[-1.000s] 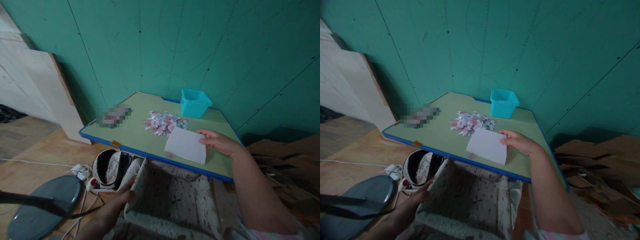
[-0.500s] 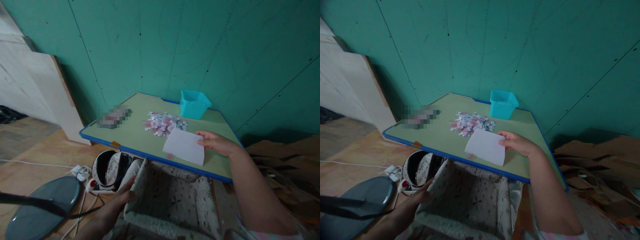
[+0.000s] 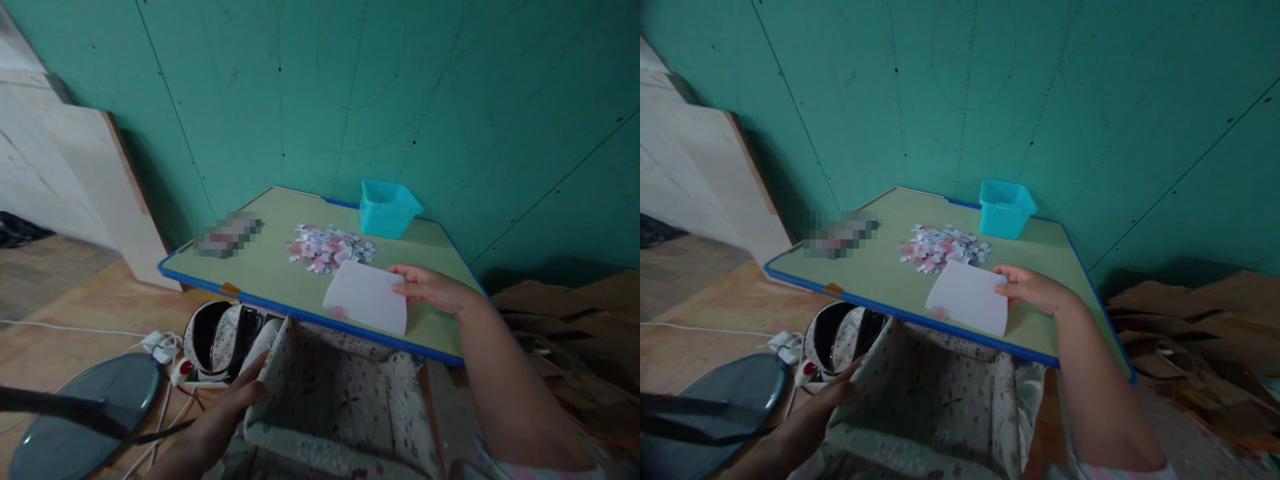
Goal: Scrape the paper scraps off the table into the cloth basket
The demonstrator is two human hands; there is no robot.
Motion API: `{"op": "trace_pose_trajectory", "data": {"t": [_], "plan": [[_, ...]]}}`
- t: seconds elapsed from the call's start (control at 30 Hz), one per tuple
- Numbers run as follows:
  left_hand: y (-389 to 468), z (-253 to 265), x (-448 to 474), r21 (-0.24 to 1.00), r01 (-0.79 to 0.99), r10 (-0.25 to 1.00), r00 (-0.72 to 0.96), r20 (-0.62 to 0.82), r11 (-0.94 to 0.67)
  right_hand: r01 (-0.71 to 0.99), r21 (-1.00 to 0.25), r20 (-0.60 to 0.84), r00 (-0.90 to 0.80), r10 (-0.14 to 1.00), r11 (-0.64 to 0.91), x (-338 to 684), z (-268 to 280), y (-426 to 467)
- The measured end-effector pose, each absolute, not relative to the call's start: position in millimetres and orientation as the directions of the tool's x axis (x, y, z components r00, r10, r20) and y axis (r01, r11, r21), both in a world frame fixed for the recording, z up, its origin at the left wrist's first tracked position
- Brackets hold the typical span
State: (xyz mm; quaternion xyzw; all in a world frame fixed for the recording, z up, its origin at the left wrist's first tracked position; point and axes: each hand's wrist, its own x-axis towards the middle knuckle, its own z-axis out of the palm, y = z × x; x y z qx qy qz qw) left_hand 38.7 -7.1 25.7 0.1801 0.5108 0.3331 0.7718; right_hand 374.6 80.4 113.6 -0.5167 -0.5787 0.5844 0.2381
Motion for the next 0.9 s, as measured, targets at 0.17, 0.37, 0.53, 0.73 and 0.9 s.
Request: {"op": "trace_pose_trajectory", "data": {"t": [0.17, 0.37, 0.53, 0.73, 0.9], "plan": [[-7, 26, 39, 0.607, -0.334, 0.692, 0.3, -0.656, 0.721, 0.305, -0.928, -0.327, -0.383, 0.864, -0.216, 374, 113, 80], [-7, 23, 38, 0.627, -0.304, 0.696, 0.262, -0.669, 0.717, 0.323, -0.923, -0.335, -0.412, 0.847, -0.208, 375, 112, 81], [-8, 22, 39, 0.614, -0.348, 0.704, 0.306, -0.64, 0.709, 0.302, -0.929, -0.334, -0.426, 0.841, -0.215, 375, 114, 79], [-7, 22, 39, 0.65, -0.294, 0.713, 0.267, -0.648, 0.701, 0.231, -0.956, -0.241, -0.262, 0.935, -0.181, 374, 113, 83], [-5, 26, 39, 0.589, -0.322, 0.671, 0.343, -0.657, 0.741, 0.023, -0.999, 0.053, 0.168, 0.984, 0.05, 382, 111, 97]]}}
